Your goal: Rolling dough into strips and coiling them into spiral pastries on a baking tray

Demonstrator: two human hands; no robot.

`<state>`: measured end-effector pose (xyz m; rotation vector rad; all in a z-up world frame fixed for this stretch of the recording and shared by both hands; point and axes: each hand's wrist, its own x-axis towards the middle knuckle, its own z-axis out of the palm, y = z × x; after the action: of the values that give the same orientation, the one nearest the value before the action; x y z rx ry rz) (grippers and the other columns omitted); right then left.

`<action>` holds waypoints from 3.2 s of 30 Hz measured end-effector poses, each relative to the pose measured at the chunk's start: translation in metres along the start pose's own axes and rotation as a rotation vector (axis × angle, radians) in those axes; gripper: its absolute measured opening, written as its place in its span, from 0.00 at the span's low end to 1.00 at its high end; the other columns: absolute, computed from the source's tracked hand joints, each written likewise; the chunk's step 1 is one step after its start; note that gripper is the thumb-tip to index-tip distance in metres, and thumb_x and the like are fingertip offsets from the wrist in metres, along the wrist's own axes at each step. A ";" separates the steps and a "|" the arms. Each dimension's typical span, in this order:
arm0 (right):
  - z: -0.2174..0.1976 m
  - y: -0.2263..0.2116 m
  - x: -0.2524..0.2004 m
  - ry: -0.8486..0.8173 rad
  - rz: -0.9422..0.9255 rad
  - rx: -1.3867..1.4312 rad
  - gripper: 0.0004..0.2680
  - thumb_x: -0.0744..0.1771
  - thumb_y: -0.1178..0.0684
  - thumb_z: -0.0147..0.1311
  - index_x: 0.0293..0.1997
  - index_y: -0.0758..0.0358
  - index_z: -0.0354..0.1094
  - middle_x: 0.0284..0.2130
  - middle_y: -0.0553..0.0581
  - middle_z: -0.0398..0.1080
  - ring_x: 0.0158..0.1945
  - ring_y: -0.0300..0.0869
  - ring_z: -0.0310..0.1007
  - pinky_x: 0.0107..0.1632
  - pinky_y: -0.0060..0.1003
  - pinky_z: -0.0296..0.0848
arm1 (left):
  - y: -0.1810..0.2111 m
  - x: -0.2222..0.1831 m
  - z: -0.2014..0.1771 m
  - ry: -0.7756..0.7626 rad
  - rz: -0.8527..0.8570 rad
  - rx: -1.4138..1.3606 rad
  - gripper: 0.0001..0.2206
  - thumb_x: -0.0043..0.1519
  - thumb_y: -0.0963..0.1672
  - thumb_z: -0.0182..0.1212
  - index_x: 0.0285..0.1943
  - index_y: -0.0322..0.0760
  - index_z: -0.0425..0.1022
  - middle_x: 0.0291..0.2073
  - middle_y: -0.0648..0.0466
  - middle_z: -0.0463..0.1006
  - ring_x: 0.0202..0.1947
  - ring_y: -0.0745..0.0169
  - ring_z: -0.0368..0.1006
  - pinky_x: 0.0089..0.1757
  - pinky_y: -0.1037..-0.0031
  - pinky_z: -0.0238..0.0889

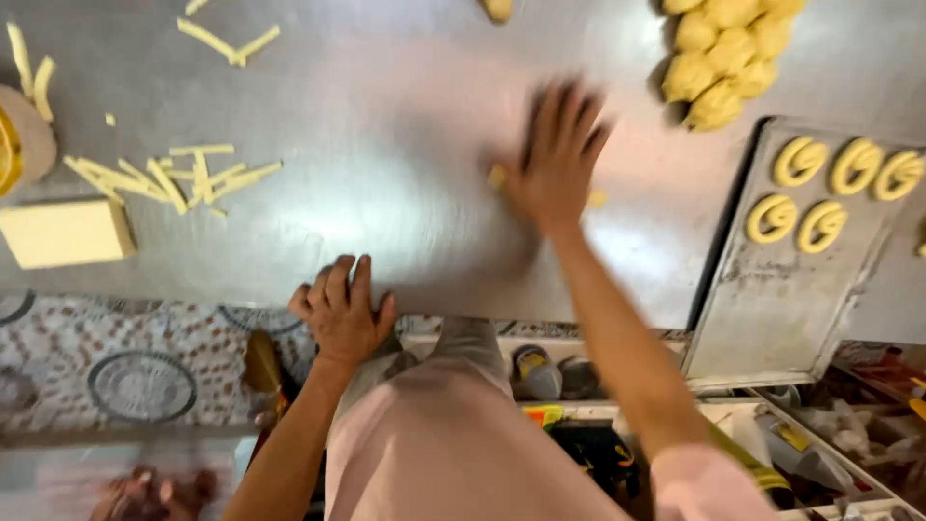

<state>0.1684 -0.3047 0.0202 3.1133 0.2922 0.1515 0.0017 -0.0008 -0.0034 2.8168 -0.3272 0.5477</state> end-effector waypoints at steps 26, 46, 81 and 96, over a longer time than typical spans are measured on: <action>-0.070 -0.075 -0.225 -0.078 0.106 0.750 0.22 0.73 0.47 0.34 0.77 0.69 0.45 0.74 0.69 0.49 0.75 0.69 0.43 0.74 0.61 0.41 | 0.151 0.043 -0.057 -0.539 0.292 -0.317 0.25 0.67 0.43 0.42 0.74 0.26 0.61 0.77 0.38 0.52 0.78 0.36 0.43 0.65 0.27 0.27; -0.022 0.047 -0.080 -0.006 0.204 0.098 0.36 0.70 0.27 0.27 0.74 0.79 0.45 0.71 0.84 0.46 0.71 0.83 0.37 0.67 0.79 0.40 | 0.115 0.171 0.059 -0.301 0.107 0.081 0.35 0.71 0.61 0.34 0.81 0.38 0.54 0.75 0.29 0.50 0.76 0.27 0.41 0.57 0.17 0.22; -0.048 0.071 -0.281 -0.033 0.303 -0.016 0.27 0.63 0.41 0.56 0.71 0.61 0.61 0.61 0.61 0.69 0.67 0.57 0.61 0.64 0.75 0.50 | 0.023 0.017 -0.032 -0.304 0.095 0.020 0.14 0.64 0.47 0.58 0.59 0.48 0.76 0.55 0.63 0.75 0.60 0.65 0.69 0.52 0.53 0.60; -0.368 -0.033 -0.263 -0.032 -0.336 0.501 0.06 0.60 0.59 0.54 0.36 0.56 0.72 0.29 0.49 0.70 0.33 0.48 0.70 0.44 0.43 0.72 | 0.141 0.190 -0.063 -0.102 -0.262 -1.489 0.08 0.54 0.39 0.77 0.37 0.47 0.86 0.32 0.60 0.85 0.25 0.76 0.73 0.28 0.89 0.61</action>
<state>-0.1308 -0.3207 0.3612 3.4704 0.9835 0.0250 0.1149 -0.1478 0.1562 1.3909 -0.2168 0.0020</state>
